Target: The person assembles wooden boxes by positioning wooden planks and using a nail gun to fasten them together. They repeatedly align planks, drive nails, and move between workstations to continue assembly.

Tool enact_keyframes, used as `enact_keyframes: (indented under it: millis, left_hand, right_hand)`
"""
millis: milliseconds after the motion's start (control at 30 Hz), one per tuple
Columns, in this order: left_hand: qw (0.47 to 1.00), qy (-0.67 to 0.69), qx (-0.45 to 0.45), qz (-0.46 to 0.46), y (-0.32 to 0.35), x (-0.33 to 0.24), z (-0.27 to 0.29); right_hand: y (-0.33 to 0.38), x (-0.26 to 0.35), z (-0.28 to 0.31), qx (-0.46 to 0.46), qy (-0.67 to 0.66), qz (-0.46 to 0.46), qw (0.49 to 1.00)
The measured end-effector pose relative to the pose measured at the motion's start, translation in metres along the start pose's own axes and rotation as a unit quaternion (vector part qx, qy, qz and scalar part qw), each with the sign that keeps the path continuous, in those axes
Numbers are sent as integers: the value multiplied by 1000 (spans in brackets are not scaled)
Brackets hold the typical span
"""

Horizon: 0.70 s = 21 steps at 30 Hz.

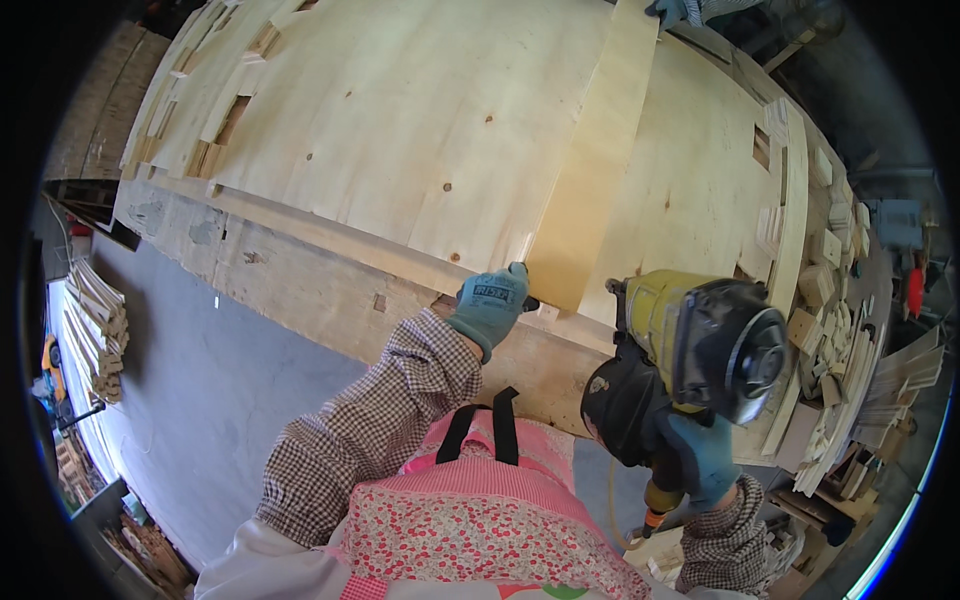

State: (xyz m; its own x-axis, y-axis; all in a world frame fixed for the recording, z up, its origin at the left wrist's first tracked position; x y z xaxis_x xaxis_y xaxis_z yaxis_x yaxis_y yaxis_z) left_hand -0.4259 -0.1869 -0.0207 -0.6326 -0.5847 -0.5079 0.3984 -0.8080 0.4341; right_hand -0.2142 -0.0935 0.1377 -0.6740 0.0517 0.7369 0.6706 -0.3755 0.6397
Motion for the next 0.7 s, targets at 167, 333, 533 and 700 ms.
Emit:
enact_keyframes:
  millis: [167, 333, 533, 700]
  left_hand:
    - [996, 71, 58, 21, 2, 4, 2]
    - [992, 124, 22, 17, -3, 9, 3]
    - [972, 221, -8, 75, -2, 42, -11]
    - [889, 446, -18, 96, 1, 52, -23]
  right_hand:
    - [-9, -17, -22, 0, -101, 1, 995]
    - [-9, -17, -23, 10, -85, -8, 996]
    - [9, -6, -18, -26, -154, -21, 987]
    - [27, 19, -14, -11, -166, -39, 985]
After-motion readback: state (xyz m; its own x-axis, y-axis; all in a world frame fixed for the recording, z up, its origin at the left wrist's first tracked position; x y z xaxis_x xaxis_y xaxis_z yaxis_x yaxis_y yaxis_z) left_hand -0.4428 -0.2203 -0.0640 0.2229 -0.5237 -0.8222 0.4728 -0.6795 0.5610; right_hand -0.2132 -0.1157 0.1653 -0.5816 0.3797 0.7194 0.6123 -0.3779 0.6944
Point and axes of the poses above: each hand's wrist, its own y-axis away from the middle knuckle, its own z-axis out of the back of the hand, x = y × z, the point moved 10 cm from there along -y, towards the middle knuckle, and after that the axes turned 9 degrees about x, right-handed, at the moved point
